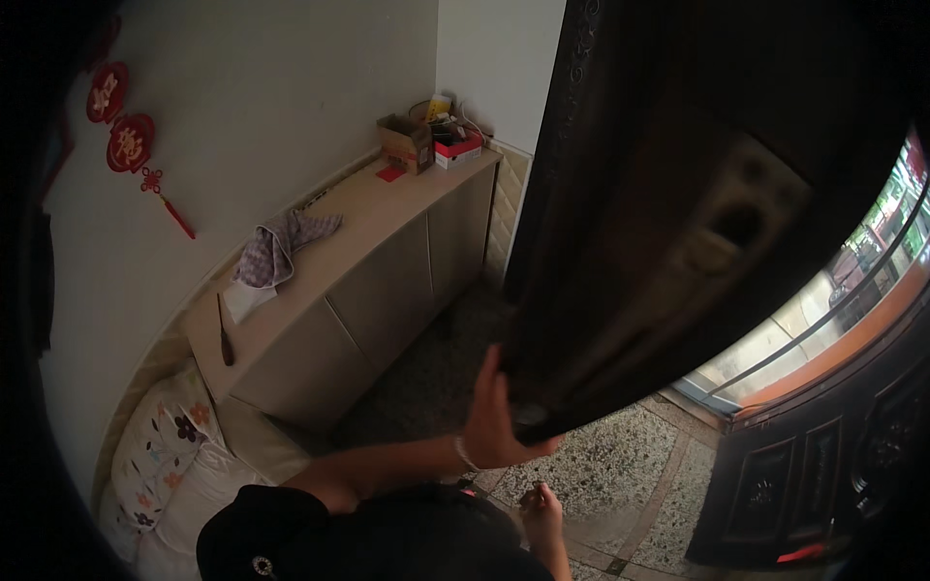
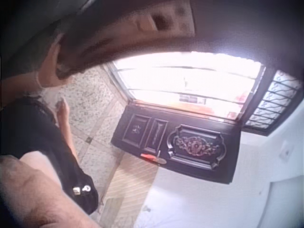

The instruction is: The person uses a screwdriver to remove screws from the side of a white sofa armrest, then removes the armrest cover and places it on the sofa. The person walks to a nearby cabinet and places the screwdriver and a small object on it before returning to the sofa.

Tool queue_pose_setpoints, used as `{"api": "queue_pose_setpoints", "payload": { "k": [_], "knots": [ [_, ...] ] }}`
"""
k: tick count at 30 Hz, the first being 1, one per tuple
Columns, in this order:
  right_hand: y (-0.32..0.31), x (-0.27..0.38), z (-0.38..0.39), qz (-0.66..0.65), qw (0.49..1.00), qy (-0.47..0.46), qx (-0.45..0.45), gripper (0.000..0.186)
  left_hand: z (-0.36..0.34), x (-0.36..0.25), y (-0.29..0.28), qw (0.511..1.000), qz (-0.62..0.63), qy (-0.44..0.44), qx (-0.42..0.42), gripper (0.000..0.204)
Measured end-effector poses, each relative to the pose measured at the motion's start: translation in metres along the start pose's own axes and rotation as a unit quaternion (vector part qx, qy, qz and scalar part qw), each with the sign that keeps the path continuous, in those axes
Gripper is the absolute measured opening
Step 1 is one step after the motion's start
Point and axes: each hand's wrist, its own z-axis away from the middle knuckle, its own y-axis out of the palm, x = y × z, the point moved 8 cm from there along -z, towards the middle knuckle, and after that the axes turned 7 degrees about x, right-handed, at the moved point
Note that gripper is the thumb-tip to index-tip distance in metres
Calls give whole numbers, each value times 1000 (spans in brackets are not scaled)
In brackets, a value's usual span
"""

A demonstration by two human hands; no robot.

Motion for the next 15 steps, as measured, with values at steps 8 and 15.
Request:
{"api": "queue_pose_setpoints", "payload": {
  "k": [8, 15],
  "knots": [
    [-77, 7, 3, 354, 925, -84, -107, 14, -11, -53, 76, 997, 53, 12, -45, 92],
    [-47, -3, -43, 574, 811, -104, -45, 21, -24, 6, 41, 978, 207, 3, 14, 59]
  ]
}}
